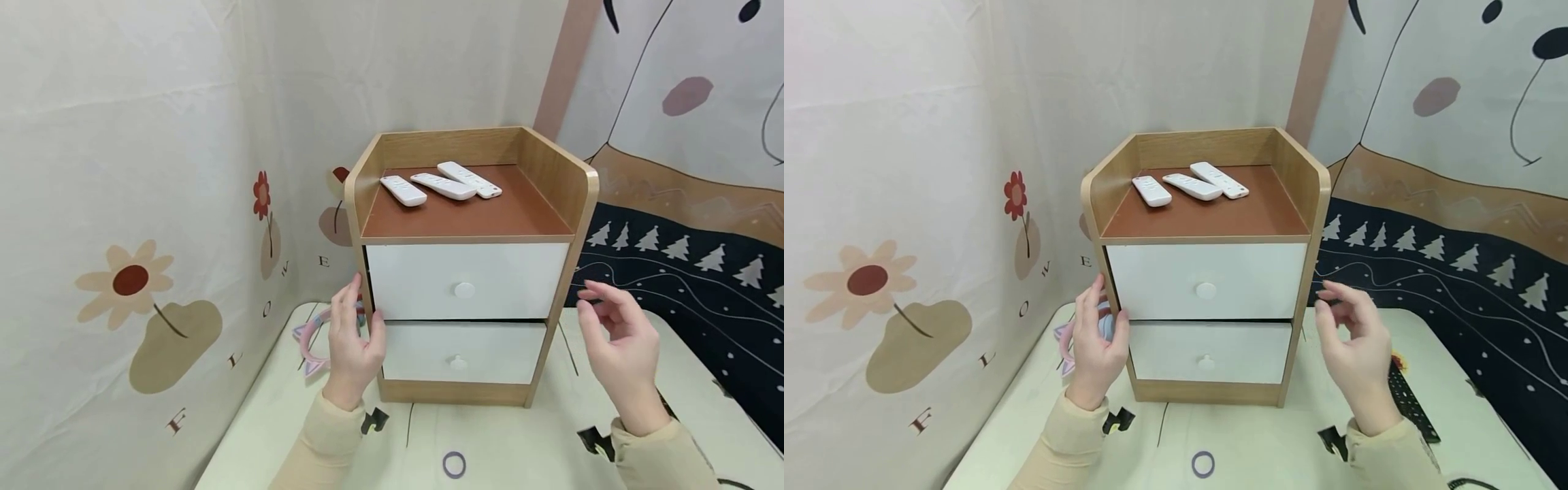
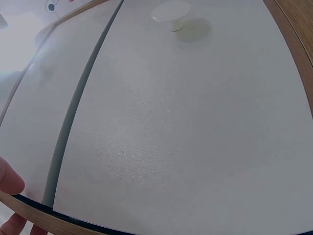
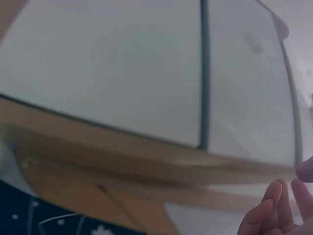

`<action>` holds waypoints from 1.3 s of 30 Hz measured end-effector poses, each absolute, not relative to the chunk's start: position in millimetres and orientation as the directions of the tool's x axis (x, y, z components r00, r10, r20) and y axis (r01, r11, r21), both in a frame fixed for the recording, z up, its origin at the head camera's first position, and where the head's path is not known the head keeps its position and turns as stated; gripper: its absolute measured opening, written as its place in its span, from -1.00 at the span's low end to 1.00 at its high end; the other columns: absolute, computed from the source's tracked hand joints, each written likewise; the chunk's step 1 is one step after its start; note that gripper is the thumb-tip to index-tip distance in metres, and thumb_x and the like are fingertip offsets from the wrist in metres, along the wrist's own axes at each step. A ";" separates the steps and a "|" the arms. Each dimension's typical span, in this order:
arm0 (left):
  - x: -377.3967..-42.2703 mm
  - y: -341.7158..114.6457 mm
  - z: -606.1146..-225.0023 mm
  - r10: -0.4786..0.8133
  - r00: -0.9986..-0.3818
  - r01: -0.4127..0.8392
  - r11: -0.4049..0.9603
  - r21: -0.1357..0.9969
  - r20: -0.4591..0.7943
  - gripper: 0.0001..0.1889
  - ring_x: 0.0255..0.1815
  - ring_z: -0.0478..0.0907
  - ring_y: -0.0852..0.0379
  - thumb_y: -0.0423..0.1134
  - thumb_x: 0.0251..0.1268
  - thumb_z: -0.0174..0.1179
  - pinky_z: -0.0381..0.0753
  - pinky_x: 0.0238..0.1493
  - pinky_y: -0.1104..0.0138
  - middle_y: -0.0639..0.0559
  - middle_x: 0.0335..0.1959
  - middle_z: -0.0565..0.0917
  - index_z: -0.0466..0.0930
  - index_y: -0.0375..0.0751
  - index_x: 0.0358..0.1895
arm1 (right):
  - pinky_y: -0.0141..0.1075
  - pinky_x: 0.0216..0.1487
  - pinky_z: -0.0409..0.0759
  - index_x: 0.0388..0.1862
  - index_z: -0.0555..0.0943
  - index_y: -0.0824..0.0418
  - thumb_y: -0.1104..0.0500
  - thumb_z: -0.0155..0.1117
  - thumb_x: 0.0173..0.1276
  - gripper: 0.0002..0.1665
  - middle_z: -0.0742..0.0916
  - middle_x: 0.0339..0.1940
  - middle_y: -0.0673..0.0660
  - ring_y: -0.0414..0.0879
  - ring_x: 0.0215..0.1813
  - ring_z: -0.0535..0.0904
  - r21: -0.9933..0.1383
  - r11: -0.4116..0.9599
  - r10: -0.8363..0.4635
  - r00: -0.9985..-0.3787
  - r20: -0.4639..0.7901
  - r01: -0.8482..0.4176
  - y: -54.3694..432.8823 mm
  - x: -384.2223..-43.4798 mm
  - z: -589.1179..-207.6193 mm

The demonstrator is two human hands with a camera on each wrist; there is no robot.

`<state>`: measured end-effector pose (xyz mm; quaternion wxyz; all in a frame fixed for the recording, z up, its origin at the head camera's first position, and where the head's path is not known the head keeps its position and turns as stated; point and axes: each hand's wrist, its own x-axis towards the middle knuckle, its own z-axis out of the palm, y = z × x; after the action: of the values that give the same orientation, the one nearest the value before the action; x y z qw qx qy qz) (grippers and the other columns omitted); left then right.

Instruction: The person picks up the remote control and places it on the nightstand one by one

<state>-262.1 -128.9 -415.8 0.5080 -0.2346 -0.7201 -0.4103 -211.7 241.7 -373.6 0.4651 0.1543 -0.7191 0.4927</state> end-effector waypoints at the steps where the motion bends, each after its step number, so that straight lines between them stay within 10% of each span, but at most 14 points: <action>1: -262.3 -128.7 -415.4 -0.077 -0.371 0.757 0.551 0.350 0.925 -0.23 0.11 0.56 -0.12 -0.50 0.39 0.21 0.58 0.02 0.34 -0.39 0.35 0.55 0.31 -0.30 0.69 | -0.73 -0.02 0.56 0.29 0.66 0.50 0.57 0.24 0.45 -0.55 0.76 0.02 -0.37 -0.43 -0.23 0.60 -0.602 0.486 0.271 -0.545 0.793 -0.634 246.4 -209.2 -379.9; 15: -259.1 -128.9 -413.3 -0.075 -0.371 0.751 0.562 0.347 0.926 -0.23 0.11 0.57 -0.14 -0.48 0.39 0.21 0.54 0.01 0.38 -0.40 0.32 0.55 0.30 -0.30 0.69 | -0.75 -0.25 0.41 0.53 0.60 0.14 0.20 0.33 0.55 -0.41 0.56 -0.08 -0.60 -0.68 -0.34 0.49 -0.796 0.593 0.530 -0.687 0.497 -0.118 303.3 -199.6 -454.3; 23: -258.0 -128.0 -412.0 -0.084 -0.404 0.742 0.553 0.380 0.911 -0.25 0.03 0.58 -0.11 -0.44 0.42 0.21 0.57 0.01 0.35 -0.38 0.34 0.54 0.30 -0.29 0.69 | -0.56 -0.17 0.34 0.59 0.51 0.30 0.15 0.27 0.56 -0.33 0.67 0.34 0.38 -0.83 -0.36 0.26 -0.746 0.658 0.534 -0.760 0.370 0.099 332.4 -194.9 -477.0; 28: -256.3 -127.6 -413.1 -0.093 -0.431 0.731 0.548 0.407 0.898 -0.26 0.03 0.58 -0.11 -0.42 0.44 0.21 0.58 0.01 0.32 -0.36 0.36 0.54 0.30 -0.28 0.69 | -0.03 0.03 0.46 0.62 0.44 0.38 0.11 0.22 0.55 -0.27 0.58 0.45 0.49 -0.09 -0.08 0.69 -0.695 0.683 0.541 -0.795 0.276 0.224 343.6 -194.2 -490.4; 31: -255.6 -128.1 -413.7 -0.091 -0.446 0.727 0.544 0.420 0.890 -0.25 0.08 0.57 -0.12 -0.42 0.44 0.21 0.56 0.04 0.31 -0.35 0.38 0.53 0.30 -0.26 0.70 | 0.31 0.24 0.44 0.63 0.37 0.43 0.09 0.17 0.55 -0.23 0.48 0.48 0.63 0.57 0.33 0.47 -0.660 0.700 0.532 -0.815 0.230 0.271 348.7 -193.2 -498.1; 39: -254.7 -129.0 -413.4 -0.086 -0.461 0.721 0.545 0.429 0.883 -0.24 0.15 0.56 -0.14 -0.40 0.46 0.21 0.55 0.05 0.28 -0.36 0.39 0.52 0.28 -0.24 0.71 | 0.50 0.48 0.24 0.61 0.27 0.54 0.08 0.21 0.53 -0.16 0.37 0.45 0.84 0.75 0.44 0.28 -0.571 0.749 0.503 -0.849 0.160 0.336 359.7 -190.1 -512.6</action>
<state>-254.7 -129.0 -413.4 0.4728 -0.2143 -0.7408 -0.4263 -190.1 359.7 -512.6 0.1540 -0.2275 -0.9223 0.2718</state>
